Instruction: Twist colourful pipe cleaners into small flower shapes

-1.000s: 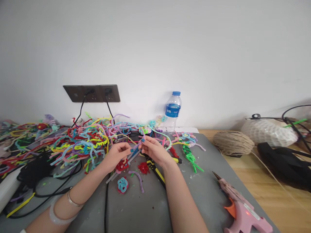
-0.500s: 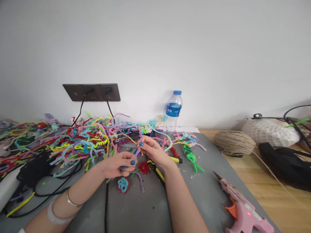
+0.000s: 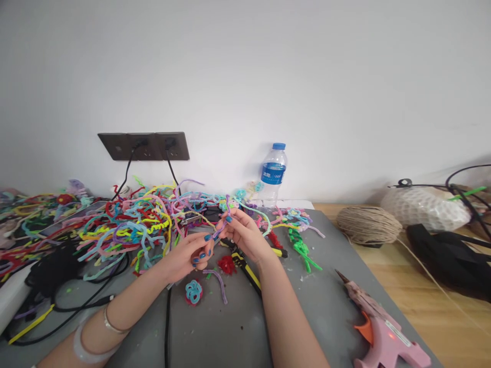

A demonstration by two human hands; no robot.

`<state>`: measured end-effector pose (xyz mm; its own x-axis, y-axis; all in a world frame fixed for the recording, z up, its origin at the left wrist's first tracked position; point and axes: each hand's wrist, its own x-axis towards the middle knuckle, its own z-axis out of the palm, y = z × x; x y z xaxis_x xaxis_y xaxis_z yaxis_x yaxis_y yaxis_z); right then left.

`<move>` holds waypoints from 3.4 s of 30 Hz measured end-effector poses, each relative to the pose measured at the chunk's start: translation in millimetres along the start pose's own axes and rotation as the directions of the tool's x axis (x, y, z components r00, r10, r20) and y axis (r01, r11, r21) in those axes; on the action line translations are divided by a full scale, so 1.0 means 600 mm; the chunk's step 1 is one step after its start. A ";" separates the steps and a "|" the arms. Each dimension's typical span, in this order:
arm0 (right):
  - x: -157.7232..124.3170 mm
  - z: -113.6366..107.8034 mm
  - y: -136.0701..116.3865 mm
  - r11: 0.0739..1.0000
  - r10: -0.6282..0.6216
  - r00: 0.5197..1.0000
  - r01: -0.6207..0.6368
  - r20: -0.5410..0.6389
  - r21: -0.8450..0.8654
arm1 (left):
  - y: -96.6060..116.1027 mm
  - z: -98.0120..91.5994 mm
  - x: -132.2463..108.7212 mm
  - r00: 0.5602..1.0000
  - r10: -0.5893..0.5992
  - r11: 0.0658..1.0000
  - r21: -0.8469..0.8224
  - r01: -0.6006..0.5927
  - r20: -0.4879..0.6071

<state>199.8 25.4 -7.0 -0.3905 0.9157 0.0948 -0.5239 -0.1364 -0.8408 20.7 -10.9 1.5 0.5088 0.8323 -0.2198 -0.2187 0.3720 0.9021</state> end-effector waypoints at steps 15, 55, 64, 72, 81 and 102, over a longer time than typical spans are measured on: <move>0.005 0.000 0.000 0.993 -0.111 0.986 0.105 -0.121 -0.054 | -0.006 -0.001 -0.002 0.988 0.116 0.946 0.314 -0.079 -0.100; 0.011 -0.006 -0.012 0.932 -0.350 0.914 0.362 -0.205 0.025 | 0.028 -0.017 -0.011 0.999 0.042 0.726 0.686 -0.048 0.025; 0.010 -0.019 -0.002 0.926 -0.282 0.959 0.264 -0.031 -0.268 | 0.030 -0.016 -0.007 0.955 0.287 0.468 0.860 -0.205 0.072; 0.016 -0.016 0.004 0.957 -0.237 0.949 0.191 -0.208 -0.218 | 0.037 -0.041 -0.005 0.947 0.320 0.339 0.929 -0.148 0.034; 0.026 -0.025 0.007 0.897 -0.440 0.782 0.357 -0.441 -0.263 | -0.002 -0.027 -0.005 0.950 0.313 -0.147 0.989 0.026 0.021; 0.011 -0.002 -0.003 0.928 -0.372 0.893 0.354 -0.253 -0.116 | 0.014 -0.043 0.009 0.847 0.482 0.818 0.463 -0.342 -0.225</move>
<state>198.8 32.3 -5.3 0.0379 0.9641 0.2628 -0.5364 0.2415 -0.8087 0.4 7.4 -1.5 0.1378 0.9767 0.1647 0.0331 -0.1708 0.9848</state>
